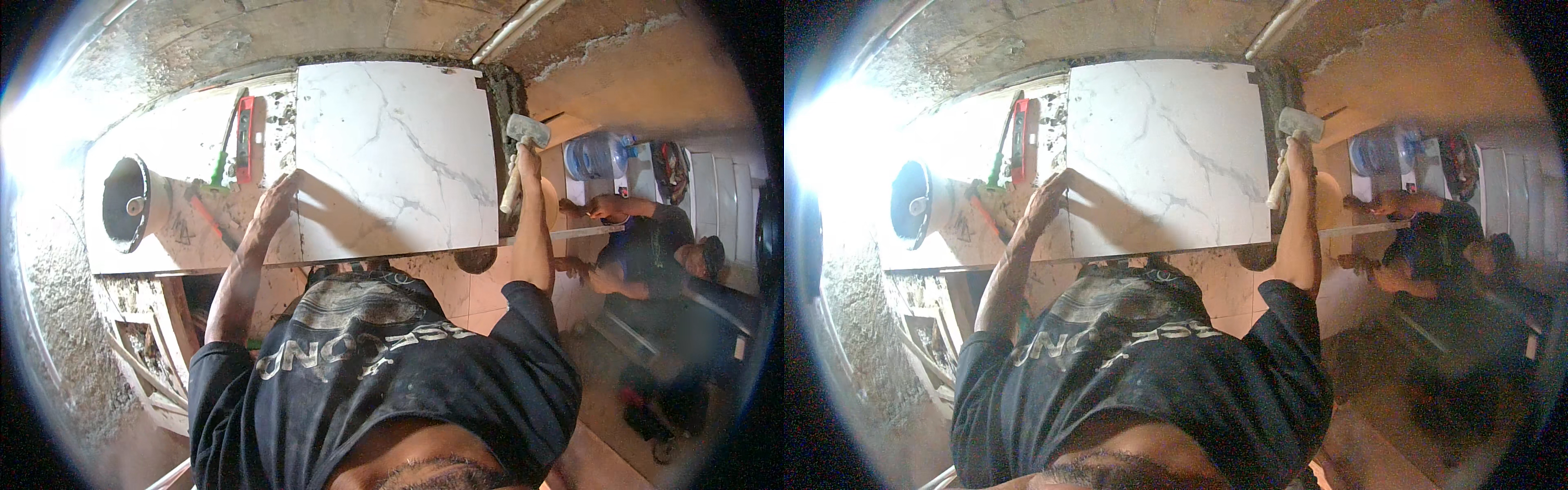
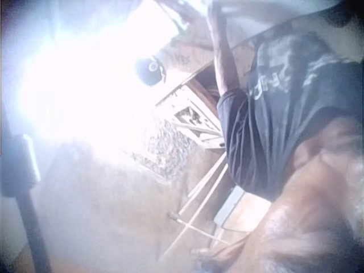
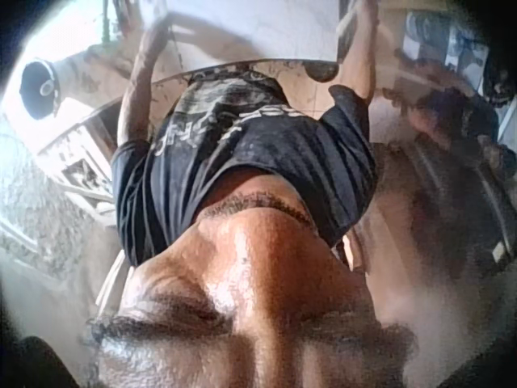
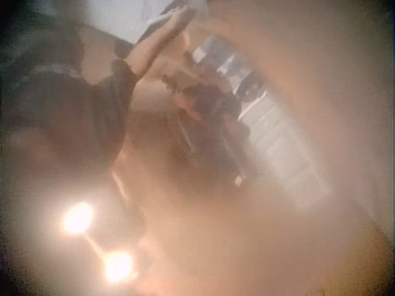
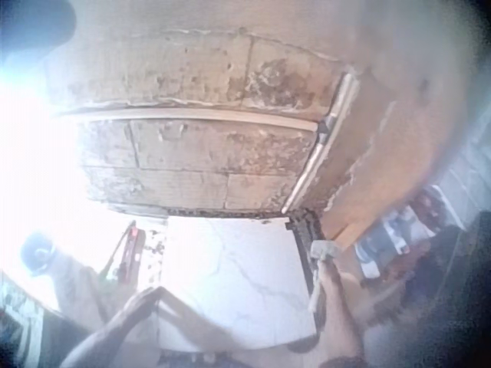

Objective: The person applies mortar to the edge of a countertop using a trowel and taps a tile into place with a rubber mallet.

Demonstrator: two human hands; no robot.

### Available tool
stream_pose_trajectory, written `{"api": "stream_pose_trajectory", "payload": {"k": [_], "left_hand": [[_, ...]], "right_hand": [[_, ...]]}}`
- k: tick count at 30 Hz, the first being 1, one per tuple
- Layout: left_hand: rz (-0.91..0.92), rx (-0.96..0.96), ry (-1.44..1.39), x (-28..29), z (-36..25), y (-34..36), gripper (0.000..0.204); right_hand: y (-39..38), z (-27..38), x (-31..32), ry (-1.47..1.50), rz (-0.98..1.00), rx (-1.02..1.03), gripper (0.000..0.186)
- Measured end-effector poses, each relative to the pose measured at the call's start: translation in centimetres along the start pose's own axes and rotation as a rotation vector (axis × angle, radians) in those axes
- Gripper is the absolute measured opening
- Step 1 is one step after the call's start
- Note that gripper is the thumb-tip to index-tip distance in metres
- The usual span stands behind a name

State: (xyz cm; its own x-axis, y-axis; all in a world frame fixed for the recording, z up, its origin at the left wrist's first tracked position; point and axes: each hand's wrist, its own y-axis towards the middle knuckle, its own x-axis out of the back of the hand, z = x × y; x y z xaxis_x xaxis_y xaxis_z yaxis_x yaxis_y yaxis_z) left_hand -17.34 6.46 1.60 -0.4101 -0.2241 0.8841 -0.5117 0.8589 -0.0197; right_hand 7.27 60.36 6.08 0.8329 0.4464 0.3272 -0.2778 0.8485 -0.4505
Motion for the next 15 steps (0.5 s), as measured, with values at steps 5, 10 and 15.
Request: {"api": "stream_pose_trajectory", "payload": {"k": [5,10,15], "left_hand": [[-0.041,-0.037,0.016,-0.6,0.1,0.0,0.056],[0.001,0.070,-0.127,0.1,-0.5,0.0,0.052],[0.016,0.169,-0.193,0.0,0.1,-0.7,0.046]], "right_hand": [[1.8,-1.4,0.3,-0.094,0.141,0.004,0.020],[1.1,-0.4,-0.2,-0.081,0.057,0.024,0.022],[-1.5,-1.3,0.0,-0.025,0.132,0.134,0.026]]}}
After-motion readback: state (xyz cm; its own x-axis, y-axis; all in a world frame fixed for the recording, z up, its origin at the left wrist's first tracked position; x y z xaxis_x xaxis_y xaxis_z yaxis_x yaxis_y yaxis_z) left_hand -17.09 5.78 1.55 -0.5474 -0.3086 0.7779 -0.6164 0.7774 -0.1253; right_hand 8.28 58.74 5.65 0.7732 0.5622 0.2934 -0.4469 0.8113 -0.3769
